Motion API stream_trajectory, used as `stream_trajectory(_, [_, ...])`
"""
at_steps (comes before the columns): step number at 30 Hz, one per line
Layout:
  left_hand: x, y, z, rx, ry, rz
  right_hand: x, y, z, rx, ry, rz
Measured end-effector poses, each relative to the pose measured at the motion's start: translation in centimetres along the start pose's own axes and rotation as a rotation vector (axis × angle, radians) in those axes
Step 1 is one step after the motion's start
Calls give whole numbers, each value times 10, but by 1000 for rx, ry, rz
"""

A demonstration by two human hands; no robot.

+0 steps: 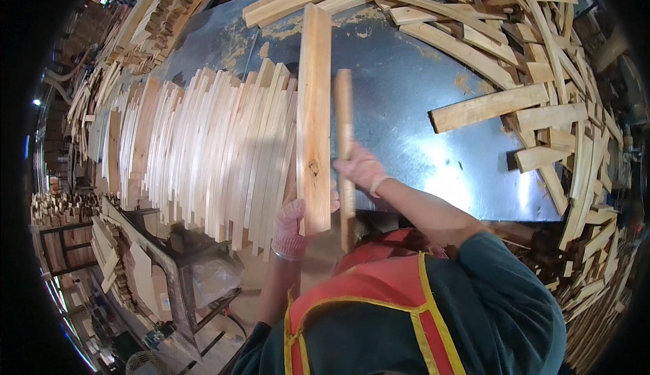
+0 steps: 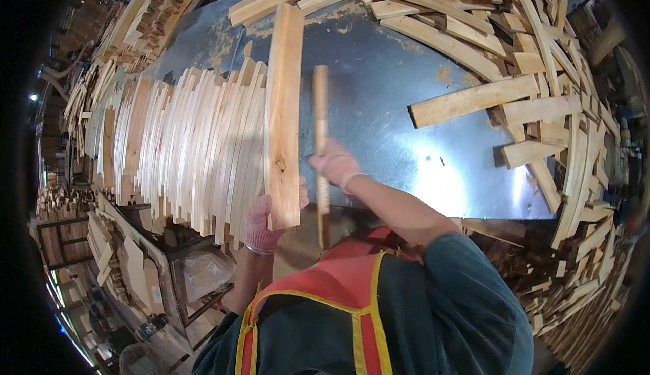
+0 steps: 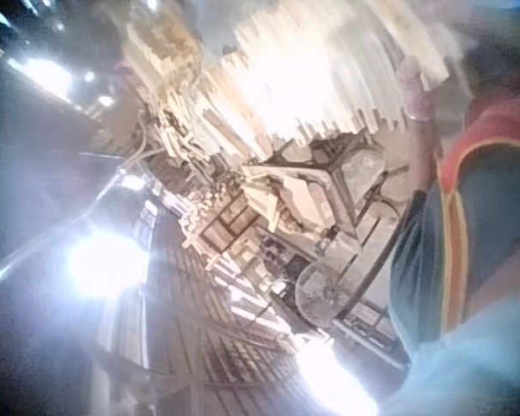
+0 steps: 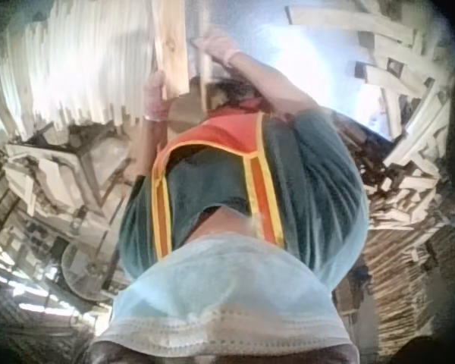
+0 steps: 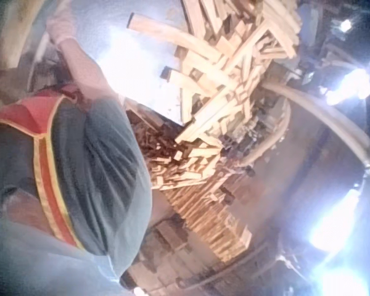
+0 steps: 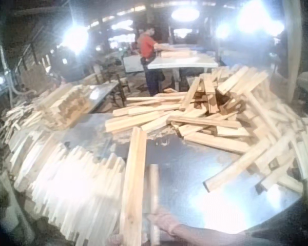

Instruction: The person repeatedly picks up small wooden planks from a large pile on a metal table and places them into a separate, organized stack. The worker handles the wood pieces one by one or in small groups, maintaining a continuous sorting rhythm.

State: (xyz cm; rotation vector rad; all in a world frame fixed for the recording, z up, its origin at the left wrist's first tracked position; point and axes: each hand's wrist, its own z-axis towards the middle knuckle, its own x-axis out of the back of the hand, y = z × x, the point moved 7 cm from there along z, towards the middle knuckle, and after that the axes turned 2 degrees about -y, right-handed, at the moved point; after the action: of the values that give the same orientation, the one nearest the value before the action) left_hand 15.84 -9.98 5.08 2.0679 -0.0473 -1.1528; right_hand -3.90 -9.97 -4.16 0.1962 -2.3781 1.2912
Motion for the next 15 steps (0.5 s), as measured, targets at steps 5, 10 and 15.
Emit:
stream_trajectory(5, [7,22,-20,-131,71,797,-82,-51,14,133,-492,553])
stream_trajectory(10, [14,31,-16,189,110,787,81,-24,-54,349,379,91])
stream_trajectory(15, [-50,21,26,265,-454,1444,216,-5,-205,362,321,-1044])
